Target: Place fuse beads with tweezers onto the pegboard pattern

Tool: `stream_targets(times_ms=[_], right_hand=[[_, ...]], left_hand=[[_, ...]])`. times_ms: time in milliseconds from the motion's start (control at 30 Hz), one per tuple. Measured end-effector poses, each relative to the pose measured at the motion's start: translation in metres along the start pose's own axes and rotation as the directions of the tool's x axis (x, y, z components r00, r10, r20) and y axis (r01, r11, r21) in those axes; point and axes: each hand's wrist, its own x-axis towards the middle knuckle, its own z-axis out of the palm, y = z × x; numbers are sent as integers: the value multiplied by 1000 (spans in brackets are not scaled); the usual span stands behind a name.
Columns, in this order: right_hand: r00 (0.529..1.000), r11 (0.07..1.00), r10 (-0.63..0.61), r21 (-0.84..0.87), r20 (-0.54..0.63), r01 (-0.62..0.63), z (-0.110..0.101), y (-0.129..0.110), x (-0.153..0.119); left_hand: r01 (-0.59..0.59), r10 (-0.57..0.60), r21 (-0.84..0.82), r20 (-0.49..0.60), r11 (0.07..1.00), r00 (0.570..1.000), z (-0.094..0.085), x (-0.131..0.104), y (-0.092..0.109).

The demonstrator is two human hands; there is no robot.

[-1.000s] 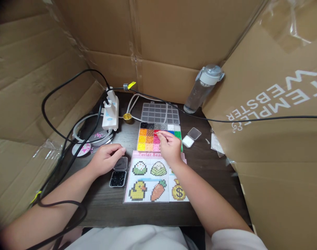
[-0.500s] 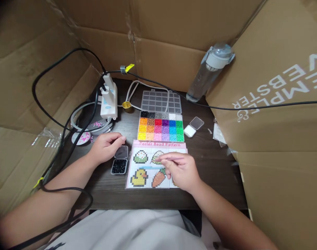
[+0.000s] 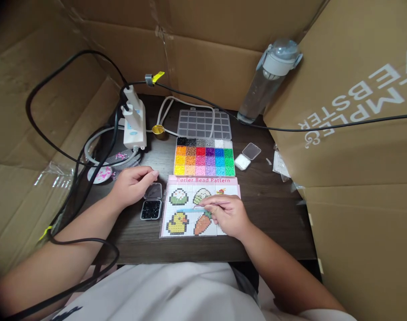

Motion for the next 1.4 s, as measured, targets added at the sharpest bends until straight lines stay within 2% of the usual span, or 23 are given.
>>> stream_targets(times_ms=[1133, 1400], right_hand=[[998, 999, 52, -11, 28, -51, -1, 0, -1], [998, 998, 69, 12, -2, -69, 1, -1, -1]], left_hand=[[16, -16, 9, 3, 1000, 1000, 0, -1, 0], [36, -36, -2, 5, 999, 999, 0, -1, 1]])
